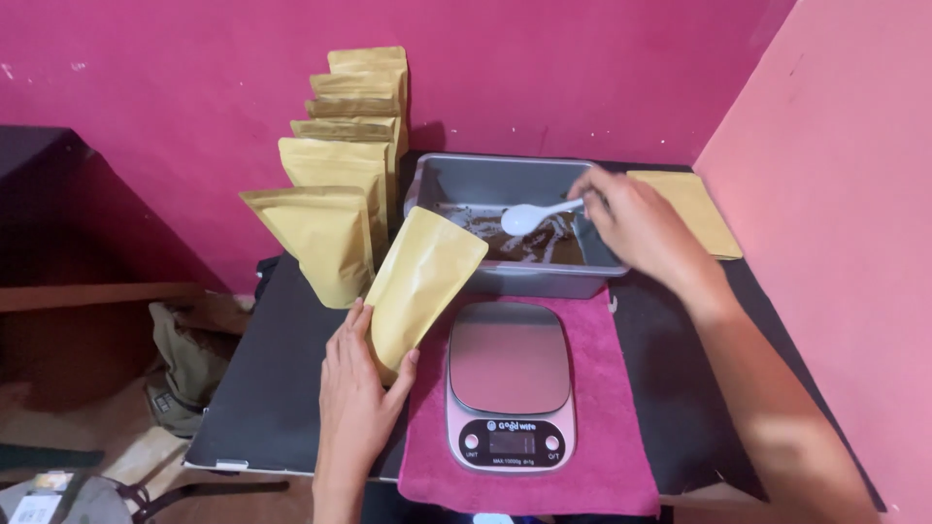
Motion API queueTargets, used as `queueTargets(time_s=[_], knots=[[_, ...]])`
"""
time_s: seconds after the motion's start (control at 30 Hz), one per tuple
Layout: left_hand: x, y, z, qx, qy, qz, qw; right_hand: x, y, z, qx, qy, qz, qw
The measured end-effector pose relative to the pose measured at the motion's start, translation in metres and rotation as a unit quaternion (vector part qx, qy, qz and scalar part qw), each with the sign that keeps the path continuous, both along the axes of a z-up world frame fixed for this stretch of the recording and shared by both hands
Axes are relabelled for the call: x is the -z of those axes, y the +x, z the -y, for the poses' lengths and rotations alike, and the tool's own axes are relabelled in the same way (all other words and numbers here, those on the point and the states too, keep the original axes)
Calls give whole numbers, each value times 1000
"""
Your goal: Weighing and packaging coffee beans into paper bags using a spoon and a digital scale
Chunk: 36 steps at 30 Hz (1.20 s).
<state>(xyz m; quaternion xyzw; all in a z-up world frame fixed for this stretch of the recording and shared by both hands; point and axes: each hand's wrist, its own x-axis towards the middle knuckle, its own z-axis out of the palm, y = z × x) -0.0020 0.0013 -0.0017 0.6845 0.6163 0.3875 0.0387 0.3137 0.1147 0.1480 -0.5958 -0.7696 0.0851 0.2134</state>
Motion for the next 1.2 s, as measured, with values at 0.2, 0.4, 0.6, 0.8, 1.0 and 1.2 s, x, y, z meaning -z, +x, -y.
queueTargets(time_s=[0.2,0.4,0.6,0.8,1.0,1.2], knots=[[-4,2,1,-45,2,-11,999,93,36,6,-62,217,13,974],[-6,5,4,-102,-12,50,993,118,33,19,-21,294,49,954],[-7,9,10,-47,16,78,996,127,31,26,-18,278,66,958],[-23,35,17,40,75,202,976,129,31,25,-18,266,50,963],[-51,76,19,109,15,248,963,137,32,22,-21,243,37,969],[-26,102,15,70,13,132,989,137,34,24,-41,249,35,967]])
